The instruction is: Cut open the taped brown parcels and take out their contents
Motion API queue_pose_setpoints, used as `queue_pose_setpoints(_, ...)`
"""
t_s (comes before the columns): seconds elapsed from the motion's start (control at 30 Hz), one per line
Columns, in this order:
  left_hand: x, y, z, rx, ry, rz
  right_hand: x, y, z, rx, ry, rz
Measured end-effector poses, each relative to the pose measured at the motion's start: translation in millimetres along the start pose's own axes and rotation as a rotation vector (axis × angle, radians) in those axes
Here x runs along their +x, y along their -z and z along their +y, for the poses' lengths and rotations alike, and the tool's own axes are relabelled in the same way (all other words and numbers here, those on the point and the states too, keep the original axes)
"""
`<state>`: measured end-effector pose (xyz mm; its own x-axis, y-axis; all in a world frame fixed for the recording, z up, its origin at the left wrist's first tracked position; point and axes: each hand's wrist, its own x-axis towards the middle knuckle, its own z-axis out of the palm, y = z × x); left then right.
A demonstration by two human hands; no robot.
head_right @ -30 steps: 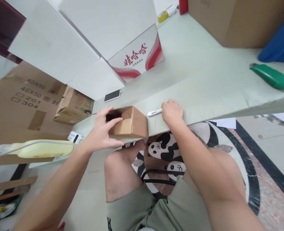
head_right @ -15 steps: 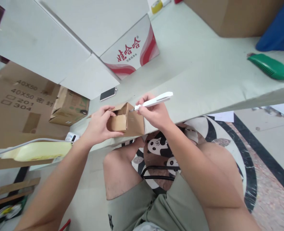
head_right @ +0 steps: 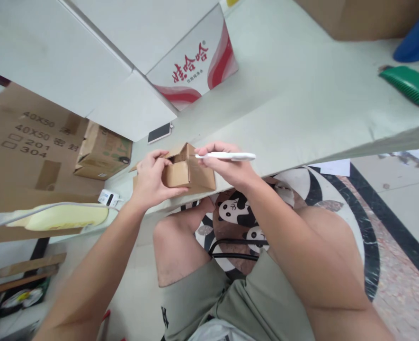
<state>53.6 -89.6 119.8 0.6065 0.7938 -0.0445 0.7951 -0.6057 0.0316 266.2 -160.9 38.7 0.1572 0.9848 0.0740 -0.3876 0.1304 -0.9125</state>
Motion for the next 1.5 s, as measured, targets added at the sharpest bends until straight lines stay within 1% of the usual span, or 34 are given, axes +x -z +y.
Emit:
queue_pose_setpoints(0.1,-2.8,-8.0,2.2,-0.004,0.009,0.058,-2.6,1.8,0.9,-0.095,0.047,0.029)
queue_pose_setpoints(0.23,-4.4,-15.1,2.2,-0.02,0.012,0.099,-2.9,-0.5,6.5,-0.077,0.045,0.003)
queue_pose_setpoints(0.37,-4.1,-19.0,-1.4,0.009,-0.026,0.155,-0.6,-1.6,13.0,-0.099,-0.003,0.03)
queue_pose_setpoints(0.5,-4.0,-22.6,-5.7,0.035,-0.052,0.206,-1.9,0.3,11.0,-0.08,-0.048,0.025)
queue_pose_setpoints(0.6,-4.5,-24.0,-7.3,0.042,-0.058,0.22,-4.5,1.7,8.8,-0.087,-0.097,0.051)
queue_pose_setpoints(0.7,-5.0,-24.1,-7.4,0.042,-0.052,0.216,-5.7,2.9,9.2,-0.077,-0.11,0.066)
queue_pose_setpoints(0.87,-5.5,-22.2,-5.9,0.033,-0.046,0.213,-8.6,0.8,10.1,-0.093,-0.122,0.044)
queue_pose_setpoints(1.0,-3.6,-19.4,-4.1,0.041,-0.02,0.227,-12.8,-3.8,10.0,-0.096,-0.135,-0.079)
queue_pose_setpoints(1.03,-2.8,-18.7,-3.7,0.045,-0.013,0.229,-12.1,-2.4,9.9,-0.083,-0.139,-0.091)
queue_pose_setpoints(1.07,-1.8,-18.0,-3.5,0.049,-0.009,0.229,-10.3,0.7,9.8,-0.057,-0.122,-0.064)
queue_pose_setpoints(1.1,-0.7,-17.4,-3.5,0.051,-0.009,0.228,-7.5,5.5,9.6,-0.023,-0.077,0.005)
queue_pose_setpoints(1.17,1.6,-16.3,-4.6,0.052,-0.015,0.232,-0.1,18.7,9.5,-0.006,0.047,0.218)
queue_pose_setpoints(1.2,3.1,-15.7,-5.7,0.05,-0.018,0.24,3.6,25.7,9.8,-0.068,0.089,0.325)
queue_pose_setpoints(1.23,4.7,-14.8,-7.1,0.047,-0.022,0.257,6.9,32.0,10.7,-0.19,0.109,0.398)
queue_pose_setpoints(1.27,6.4,-13.7,-8.5,0.044,-0.029,0.285,9.6,37.0,12.0,-0.361,0.109,0.428)
queue_pose_setpoints(1.33,10.0,-10.6,-11.0,0.051,-0.049,0.376,13.2,42.7,16.5,-0.746,0.072,0.393)
queue_pose_setpoints(1.4,12.1,-6.5,-12.1,0.079,-0.06,0.49,15.5,44.9,23.3,-1.034,0.037,0.318)
queue_pose_setpoints(1.43,11.7,-4.5,-12.0,0.096,-0.064,0.532,16.7,45.9,27.3,-1.12,0.028,0.295)
queue_pose_setpoints(1.5,7.3,-1.4,-10.6,0.12,-0.093,0.566,19.8,50.1,36.1,-1.198,0.017,0.274)
